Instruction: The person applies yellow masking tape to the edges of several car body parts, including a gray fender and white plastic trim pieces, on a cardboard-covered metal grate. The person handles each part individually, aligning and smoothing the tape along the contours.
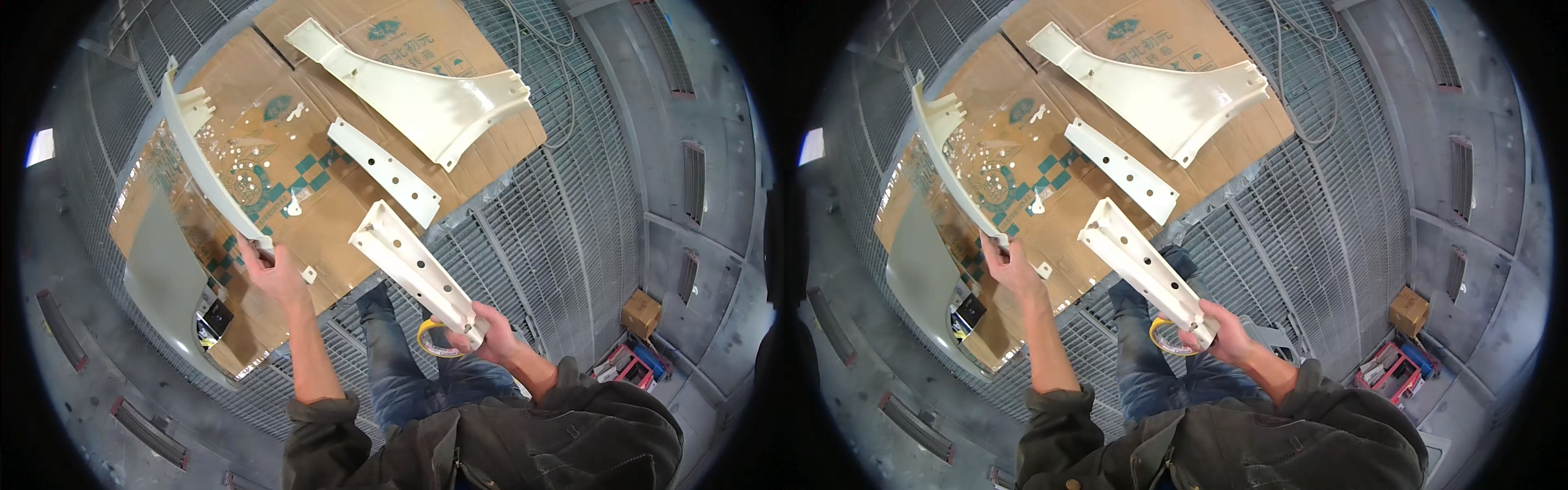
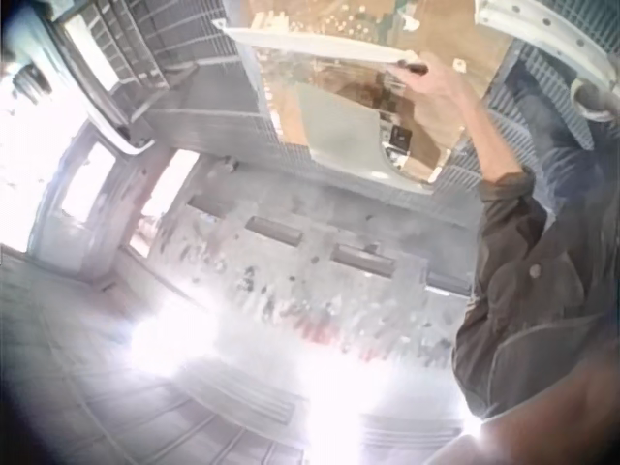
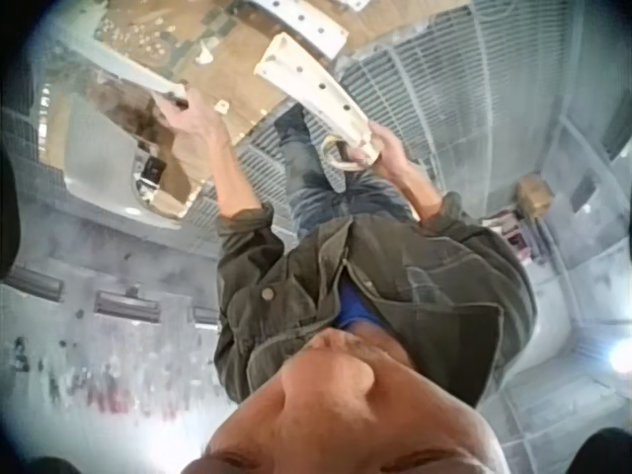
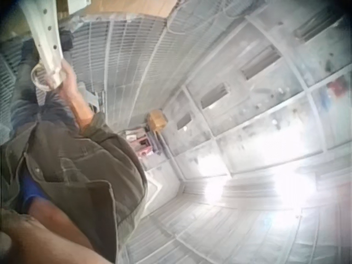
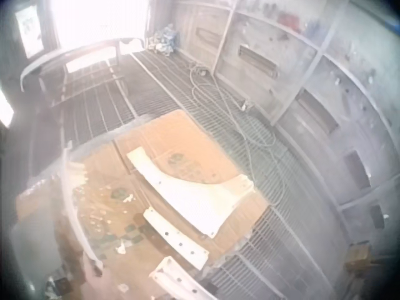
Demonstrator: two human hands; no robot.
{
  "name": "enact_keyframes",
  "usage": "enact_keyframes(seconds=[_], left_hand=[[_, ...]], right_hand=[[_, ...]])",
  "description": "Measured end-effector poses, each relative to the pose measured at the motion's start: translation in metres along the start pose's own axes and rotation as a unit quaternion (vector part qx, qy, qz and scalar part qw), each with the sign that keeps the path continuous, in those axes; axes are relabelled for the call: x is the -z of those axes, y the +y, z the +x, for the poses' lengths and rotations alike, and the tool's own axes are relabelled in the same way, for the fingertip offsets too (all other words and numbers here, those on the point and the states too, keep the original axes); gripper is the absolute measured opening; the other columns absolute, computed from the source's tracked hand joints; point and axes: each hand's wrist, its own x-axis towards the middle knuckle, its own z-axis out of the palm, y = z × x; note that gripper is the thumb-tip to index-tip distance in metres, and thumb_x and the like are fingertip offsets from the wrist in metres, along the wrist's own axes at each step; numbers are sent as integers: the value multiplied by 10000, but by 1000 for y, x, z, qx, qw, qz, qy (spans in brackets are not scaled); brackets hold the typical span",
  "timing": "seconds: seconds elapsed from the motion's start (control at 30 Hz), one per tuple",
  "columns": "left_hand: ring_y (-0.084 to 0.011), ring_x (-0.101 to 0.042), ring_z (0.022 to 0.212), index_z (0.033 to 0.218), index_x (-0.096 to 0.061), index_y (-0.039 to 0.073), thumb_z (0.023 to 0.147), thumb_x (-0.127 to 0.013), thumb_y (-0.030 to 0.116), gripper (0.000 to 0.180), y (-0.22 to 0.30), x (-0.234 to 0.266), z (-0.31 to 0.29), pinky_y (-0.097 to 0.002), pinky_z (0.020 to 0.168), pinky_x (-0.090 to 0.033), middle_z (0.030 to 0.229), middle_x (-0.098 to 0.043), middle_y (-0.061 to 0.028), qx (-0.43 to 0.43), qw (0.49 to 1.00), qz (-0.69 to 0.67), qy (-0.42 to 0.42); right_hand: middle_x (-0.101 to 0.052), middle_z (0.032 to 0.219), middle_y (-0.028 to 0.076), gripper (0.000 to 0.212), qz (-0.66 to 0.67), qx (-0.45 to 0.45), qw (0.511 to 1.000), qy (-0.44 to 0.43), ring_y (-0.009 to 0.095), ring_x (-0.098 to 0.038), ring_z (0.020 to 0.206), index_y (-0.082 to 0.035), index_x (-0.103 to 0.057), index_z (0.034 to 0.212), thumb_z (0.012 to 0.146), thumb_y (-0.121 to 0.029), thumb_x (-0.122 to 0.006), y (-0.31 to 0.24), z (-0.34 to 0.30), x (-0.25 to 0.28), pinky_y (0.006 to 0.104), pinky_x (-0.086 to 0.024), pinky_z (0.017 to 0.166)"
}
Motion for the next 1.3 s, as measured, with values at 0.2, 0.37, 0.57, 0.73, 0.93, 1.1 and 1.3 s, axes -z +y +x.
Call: enact_keyframes(seconds=[0.2, 0.37, 0.57, 0.73, 0.93, 1.1, 1.3], left_hand=[[-113, -554, 1032, 1517, -370, -56, 836, -582, -68, 713, 12, 3, 1, -241, 888, -439, 1281, -591, -79, -4, 1000, -22, -21], [-113, -558, 1042, 1493, -417, -45, 858, -584, -73, 657, 16, 25, 6, -246, 917, -441, 1273, -594, -58, 13, 997, -74, -35], [-79, -529, 850, 1441, -481, -26, 835, -584, -51, 615, 79, 36, -8, -219, 720, -438, 1029, -585, -22, 107, 977, -168, -74], [-155, -565, 757, 1223, -545, -12, 849, -453, 78, 396, 125, 64, -10, -302, 655, -486, 964, -603, -94, 185, 907, -348, -147], [-283, -681, 911, 1346, -470, -66, 902, -385, 94, 480, 76, 74, -4, -422, 792, -596, 1160, -653, -220, 266, 859, -359, -249], [-297, -695, 1002, 1365, -456, -90, 990, -417, -22, 383, 45, 66, -26, -408, 856, -613, 1201, -656, -213, 305, 882, -287, -217], [-296, -690, 1048, 1350, -499, -52, 1015, -461, 4, 342, -10, 61, -42, -416, 876, -607, 1262, -656, -184, 311, 885, -287, -193]], right_hand=[[-465, 674, 26, 792, 34, -8, 999, -13, 124, -410, 596, 129, -527, 1314, 1017, -567, -291, 11, 4, 0, 261, -317, 524], [-521, 845, 74, 744, 49, -15, 996, -76, 128, -432, 606, 98, -485, 1368, 1039, -533, -268, 22, 1, -8, 257, -334, 527], [-674, 1066, 130, 678, -2, 90, 979, -183, 129, -466, 619, 72, -467, 1411, 1056, -486, -322, 29, -17, -11, 267, -371, 532], [-685, 1075, 109, 648, -75, 187, 979, -22, 122, -567, 670, 14, -557, 1363, 1031, -520, -398, 12, -64, -65, 272, -432, 573], [-647, 828, 55, 637, -166, 243, 953, 67, 108, -508, 595, 17, -611, 1296, 1029, -518, -391, -1, -100, -72, 264, -379, 529], [-572, 652, 12, 647, -198, 260, 941, 83, 100, -486, 551, 17, -649, 1258, 1030, -526, -381, -18, -120, -63, 248, -353, 518], [-569, 675, 19, 650, -269, 253, 924, 95, 93, -494, 566, 23, -653, 1248, 1032, -525, -379, -71, -120, -44, 246, -356, 525]])
